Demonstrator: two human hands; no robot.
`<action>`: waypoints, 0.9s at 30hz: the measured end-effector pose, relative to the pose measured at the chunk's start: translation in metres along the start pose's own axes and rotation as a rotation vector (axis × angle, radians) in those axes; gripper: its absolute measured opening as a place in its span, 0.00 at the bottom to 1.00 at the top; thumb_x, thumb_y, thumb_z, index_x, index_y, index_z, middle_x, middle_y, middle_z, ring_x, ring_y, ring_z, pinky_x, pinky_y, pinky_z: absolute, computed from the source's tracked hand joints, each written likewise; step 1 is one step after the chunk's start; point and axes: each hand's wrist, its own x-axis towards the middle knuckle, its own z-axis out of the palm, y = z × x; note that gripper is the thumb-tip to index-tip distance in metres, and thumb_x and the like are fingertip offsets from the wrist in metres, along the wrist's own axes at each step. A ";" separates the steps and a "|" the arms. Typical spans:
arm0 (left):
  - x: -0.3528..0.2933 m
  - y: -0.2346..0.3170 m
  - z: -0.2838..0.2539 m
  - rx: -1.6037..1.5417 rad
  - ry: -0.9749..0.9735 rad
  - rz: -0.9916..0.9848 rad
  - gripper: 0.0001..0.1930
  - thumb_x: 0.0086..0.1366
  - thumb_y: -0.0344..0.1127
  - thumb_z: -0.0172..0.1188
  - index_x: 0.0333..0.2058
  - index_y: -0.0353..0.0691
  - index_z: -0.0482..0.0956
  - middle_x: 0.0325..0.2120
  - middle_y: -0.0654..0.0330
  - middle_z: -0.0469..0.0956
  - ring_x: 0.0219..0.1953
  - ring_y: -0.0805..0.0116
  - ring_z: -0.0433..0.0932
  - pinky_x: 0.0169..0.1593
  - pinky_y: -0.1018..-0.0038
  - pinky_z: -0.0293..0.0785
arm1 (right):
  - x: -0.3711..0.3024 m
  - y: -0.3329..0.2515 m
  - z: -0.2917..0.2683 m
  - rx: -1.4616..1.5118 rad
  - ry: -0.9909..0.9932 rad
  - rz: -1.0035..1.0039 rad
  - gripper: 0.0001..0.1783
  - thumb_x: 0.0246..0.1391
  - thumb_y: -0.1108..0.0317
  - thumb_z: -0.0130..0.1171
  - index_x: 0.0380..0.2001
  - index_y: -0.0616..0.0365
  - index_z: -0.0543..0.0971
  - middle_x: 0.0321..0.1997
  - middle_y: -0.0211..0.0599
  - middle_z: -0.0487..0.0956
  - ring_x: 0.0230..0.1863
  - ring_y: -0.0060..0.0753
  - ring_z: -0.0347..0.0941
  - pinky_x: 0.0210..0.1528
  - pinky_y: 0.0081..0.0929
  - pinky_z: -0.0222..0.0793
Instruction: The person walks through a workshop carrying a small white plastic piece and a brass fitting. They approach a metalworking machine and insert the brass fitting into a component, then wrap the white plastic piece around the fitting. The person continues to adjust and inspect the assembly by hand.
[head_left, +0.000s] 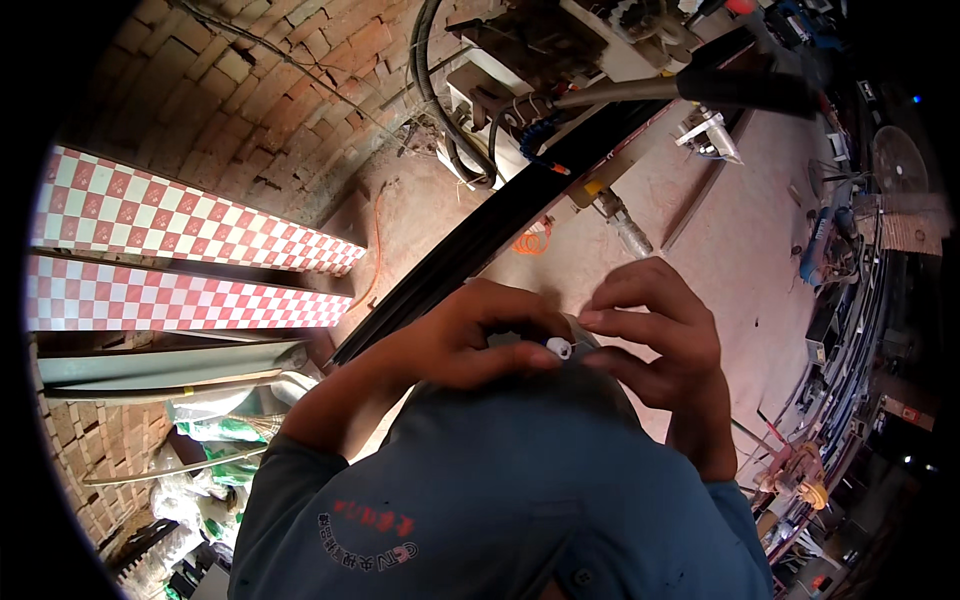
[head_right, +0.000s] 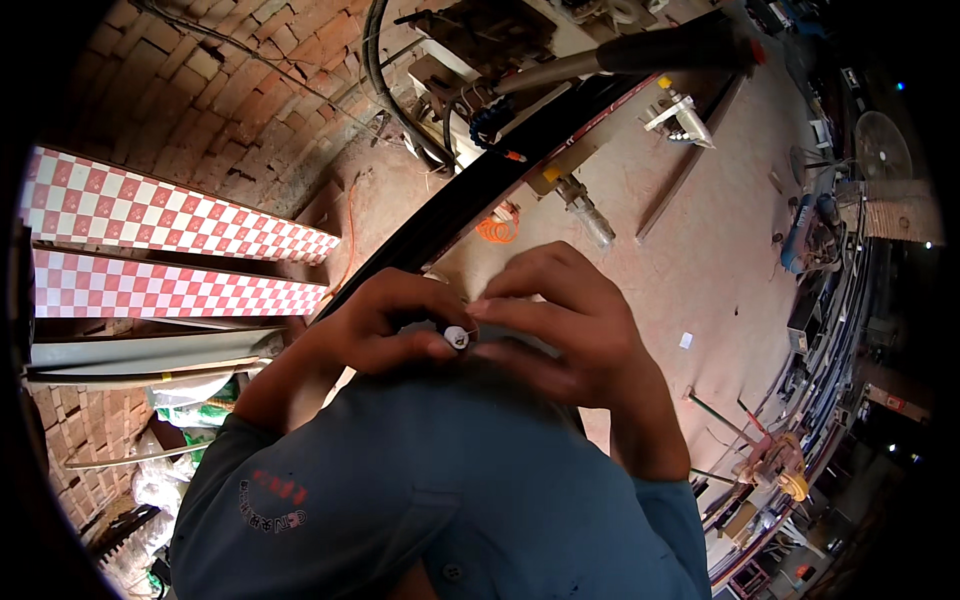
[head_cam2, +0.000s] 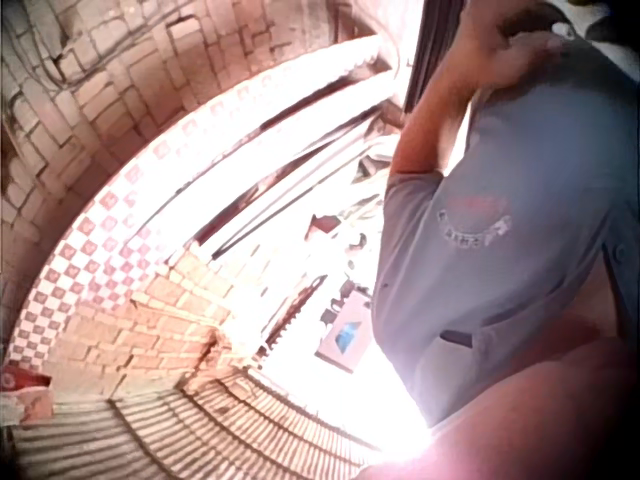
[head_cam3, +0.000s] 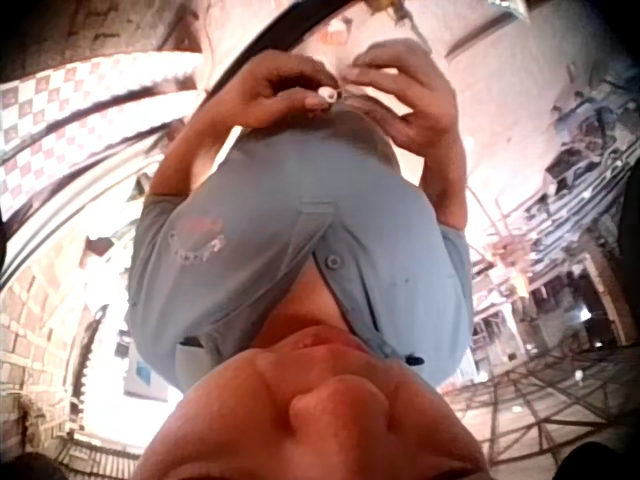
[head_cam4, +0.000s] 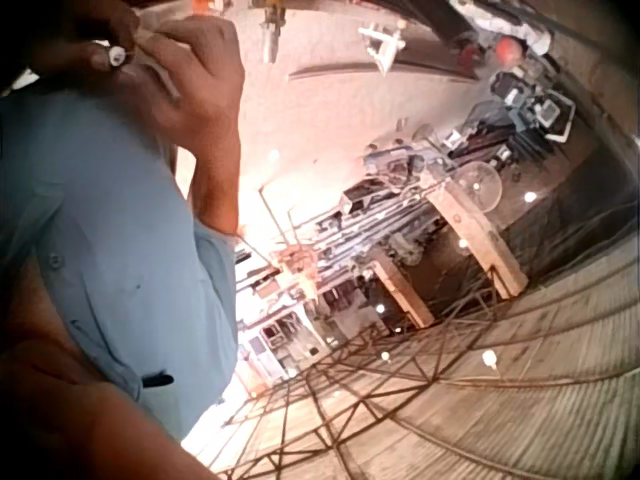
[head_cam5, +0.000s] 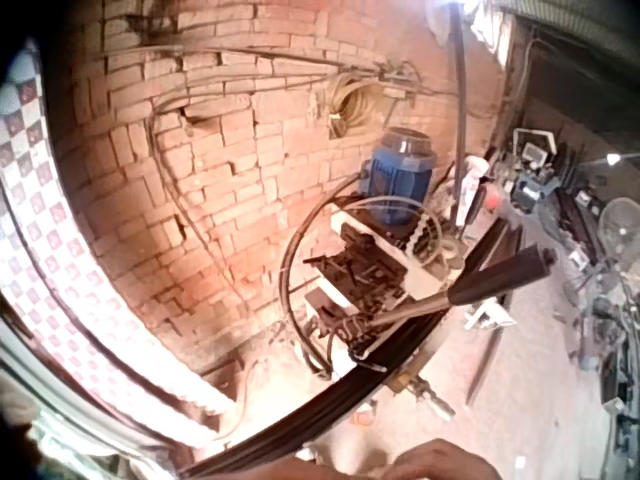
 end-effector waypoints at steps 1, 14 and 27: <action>0.001 0.001 0.005 0.118 -0.026 0.076 0.12 0.65 0.32 0.64 0.43 0.31 0.79 0.33 0.53 0.81 0.36 0.65 0.82 0.40 0.71 0.74 | -0.005 -0.003 -0.001 -0.007 0.026 -0.047 0.19 0.39 0.74 0.73 0.39 0.58 0.83 0.35 0.36 0.81 0.35 0.41 0.78 0.37 0.33 0.73; 0.006 -0.008 0.158 0.352 -0.245 -0.010 0.09 0.62 0.32 0.63 0.40 0.35 0.79 0.27 0.52 0.79 0.28 0.53 0.79 0.31 0.66 0.71 | -0.163 -0.083 -0.037 -0.252 -0.064 -0.022 0.11 0.38 0.77 0.67 0.30 0.62 0.80 0.29 0.36 0.77 0.29 0.37 0.76 0.28 0.30 0.72; 0.005 -0.026 0.325 0.215 -0.264 -0.114 0.10 0.67 0.27 0.60 0.45 0.32 0.81 0.27 0.54 0.82 0.29 0.68 0.82 0.33 0.74 0.75 | -0.342 -0.156 -0.025 -0.344 0.503 0.110 0.14 0.34 0.80 0.69 0.28 0.59 0.79 0.26 0.35 0.78 0.24 0.35 0.75 0.23 0.27 0.70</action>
